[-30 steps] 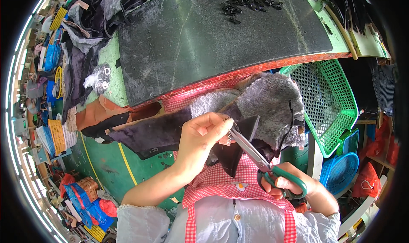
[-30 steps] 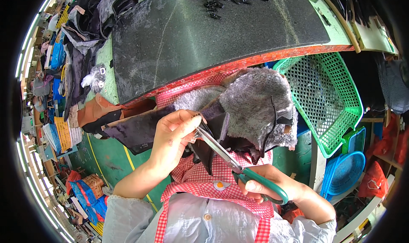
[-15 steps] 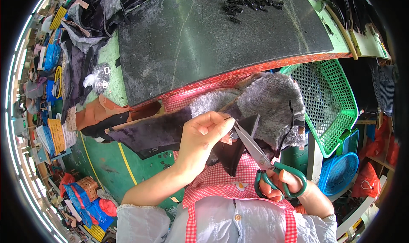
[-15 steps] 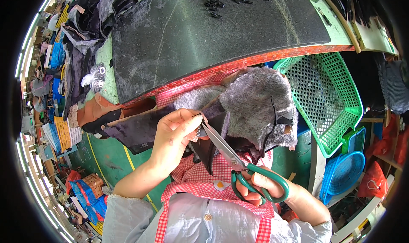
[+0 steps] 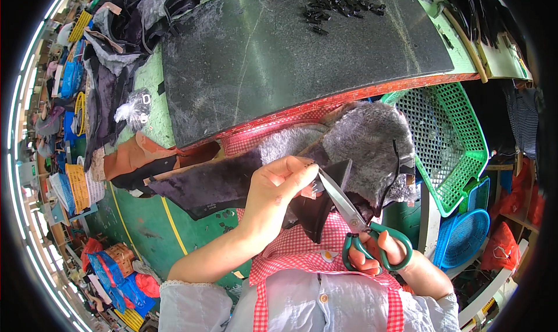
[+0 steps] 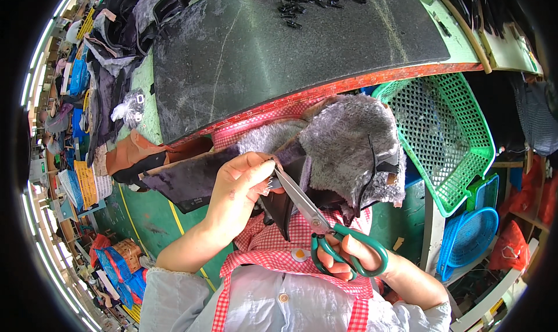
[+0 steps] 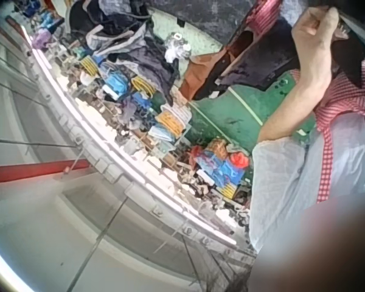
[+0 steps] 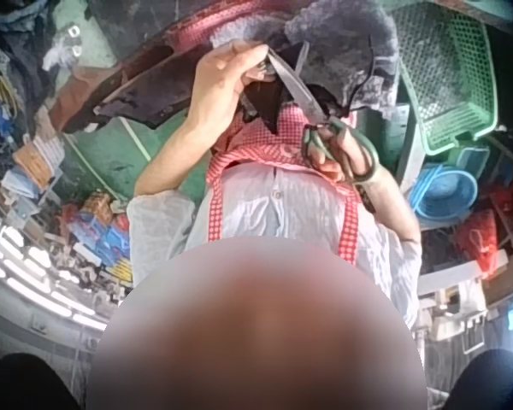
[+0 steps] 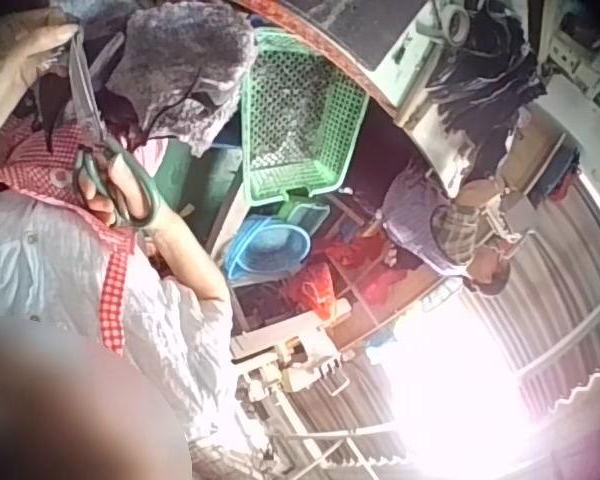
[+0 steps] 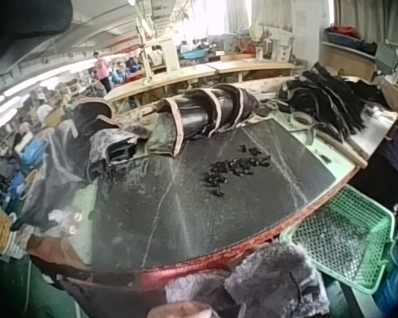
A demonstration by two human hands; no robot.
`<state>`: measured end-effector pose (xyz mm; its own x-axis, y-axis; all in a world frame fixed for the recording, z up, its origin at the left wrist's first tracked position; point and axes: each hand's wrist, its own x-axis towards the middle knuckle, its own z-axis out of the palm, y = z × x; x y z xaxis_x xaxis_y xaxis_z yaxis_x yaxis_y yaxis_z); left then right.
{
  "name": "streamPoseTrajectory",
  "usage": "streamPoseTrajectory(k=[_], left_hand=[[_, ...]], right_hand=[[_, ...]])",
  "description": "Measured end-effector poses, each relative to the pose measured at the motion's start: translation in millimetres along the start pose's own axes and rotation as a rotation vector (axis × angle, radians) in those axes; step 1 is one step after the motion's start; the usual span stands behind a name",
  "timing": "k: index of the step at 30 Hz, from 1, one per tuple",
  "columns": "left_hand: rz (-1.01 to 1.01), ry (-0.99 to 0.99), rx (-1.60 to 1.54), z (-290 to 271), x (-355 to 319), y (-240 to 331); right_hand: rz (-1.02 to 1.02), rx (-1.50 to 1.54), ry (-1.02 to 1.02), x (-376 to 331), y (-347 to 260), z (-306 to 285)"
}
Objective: The recorder is assembling and trimming leather boot components at a factory workbench.
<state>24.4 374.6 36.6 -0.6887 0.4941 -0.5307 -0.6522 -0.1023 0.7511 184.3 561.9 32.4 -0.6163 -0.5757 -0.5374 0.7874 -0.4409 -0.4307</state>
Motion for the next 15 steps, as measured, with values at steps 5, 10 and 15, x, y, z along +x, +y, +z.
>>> streamPoseTrajectory(k=[5,10,15], left_hand=[[-0.026,0.010,0.004,1,-1,0],[-0.016,-0.016,0.015,2,-1,2],[-0.012,-0.031,0.022,2,-2,3]], right_hand=[[0.009,0.171,-0.195,3,7,-9],[0.028,0.102,-0.164,1,11,-14],[0.049,0.067,-0.152,0,4,-10]])
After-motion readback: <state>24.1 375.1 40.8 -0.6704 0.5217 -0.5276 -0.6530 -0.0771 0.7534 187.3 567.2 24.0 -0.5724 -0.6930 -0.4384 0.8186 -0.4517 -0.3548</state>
